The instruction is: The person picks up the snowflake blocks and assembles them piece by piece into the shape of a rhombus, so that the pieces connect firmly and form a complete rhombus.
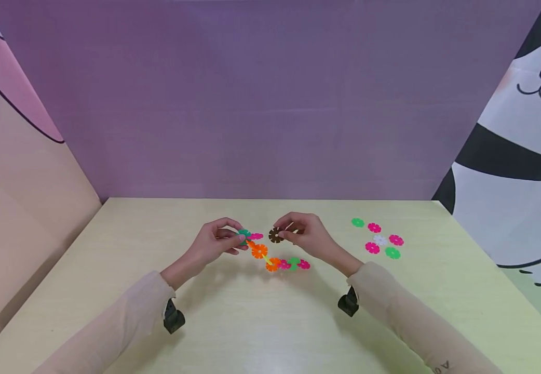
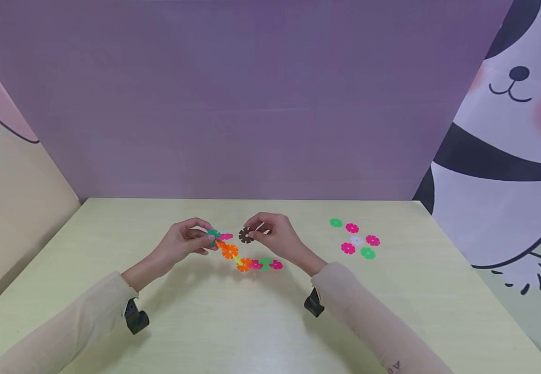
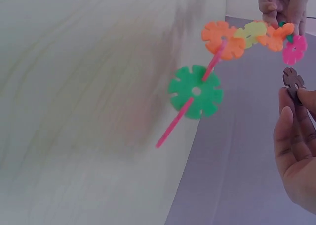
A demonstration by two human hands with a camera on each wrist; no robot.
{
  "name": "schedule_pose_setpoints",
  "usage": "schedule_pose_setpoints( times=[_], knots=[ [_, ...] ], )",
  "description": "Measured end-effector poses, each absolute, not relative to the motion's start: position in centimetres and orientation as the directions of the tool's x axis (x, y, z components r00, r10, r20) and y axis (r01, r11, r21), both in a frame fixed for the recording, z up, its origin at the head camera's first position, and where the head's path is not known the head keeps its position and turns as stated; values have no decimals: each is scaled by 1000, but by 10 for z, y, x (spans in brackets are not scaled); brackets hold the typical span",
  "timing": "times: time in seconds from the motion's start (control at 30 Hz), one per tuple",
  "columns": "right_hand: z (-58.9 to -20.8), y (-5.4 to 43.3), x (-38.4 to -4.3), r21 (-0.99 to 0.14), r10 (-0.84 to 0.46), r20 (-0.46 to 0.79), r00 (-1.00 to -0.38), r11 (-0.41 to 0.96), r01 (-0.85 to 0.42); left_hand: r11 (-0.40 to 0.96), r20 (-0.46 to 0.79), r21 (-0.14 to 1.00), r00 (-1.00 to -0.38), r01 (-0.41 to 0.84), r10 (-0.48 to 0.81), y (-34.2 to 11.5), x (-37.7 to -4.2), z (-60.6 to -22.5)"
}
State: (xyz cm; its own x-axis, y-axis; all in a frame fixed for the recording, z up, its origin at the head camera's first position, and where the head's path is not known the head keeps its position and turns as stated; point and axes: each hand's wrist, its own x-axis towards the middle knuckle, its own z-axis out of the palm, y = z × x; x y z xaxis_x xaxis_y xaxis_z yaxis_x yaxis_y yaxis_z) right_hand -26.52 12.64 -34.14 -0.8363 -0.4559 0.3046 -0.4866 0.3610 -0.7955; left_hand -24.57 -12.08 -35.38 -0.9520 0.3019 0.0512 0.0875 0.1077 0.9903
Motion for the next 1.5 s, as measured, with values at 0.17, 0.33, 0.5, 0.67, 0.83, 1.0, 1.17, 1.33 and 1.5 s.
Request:
schedule_pose_setpoints(
  times=[0.17, 0.33, 0.5, 0.67, 0.83, 1.0, 1.17, 1.33, 1.5],
  knots=[
    [-325, 116, -252, -778, -480, 328, -814, 352, -521, 109, 57, 990, -951, 95, 303, -120, -245, -353],
    [-313, 110, -241, -765, -500, 332, -800, 354, -539, 114, 63, 988, -951, 102, 302, -120, -245, -352],
    [-323, 107, -248, -758, -507, 340, -792, 350, -550, 112, 64, 988, -949, 103, 309, -120, -245, -352],
    [-341, 107, -263, -755, -488, 362, -794, 347, -557, 109, 65, 989, -950, 103, 305, -120, -246, -353],
    [-345, 106, -263, -760, -479, 381, -791, 325, -563, 118, 76, 986, -950, 117, 304, -121, -246, -355],
    [-345, 104, -261, -754, -464, 407, -787, 314, -576, 120, 94, 983, -948, 136, 303, -121, -245, -356],
    [-338, 100, -252, -756, -463, 394, -794, 328, -566, 130, 103, 980, -949, 147, 298, -122, -243, -357],
    [-320, 97, -234, -767, -468, 370, -803, 333, -548, 140, 110, 978, -950, 156, 294, -122, -243, -359],
    [-319, 95, -231, -765, -460, 373, -806, 339, -548, 139, 119, 977, -950, 164, 289, -122, -243, -359]
  ],
)
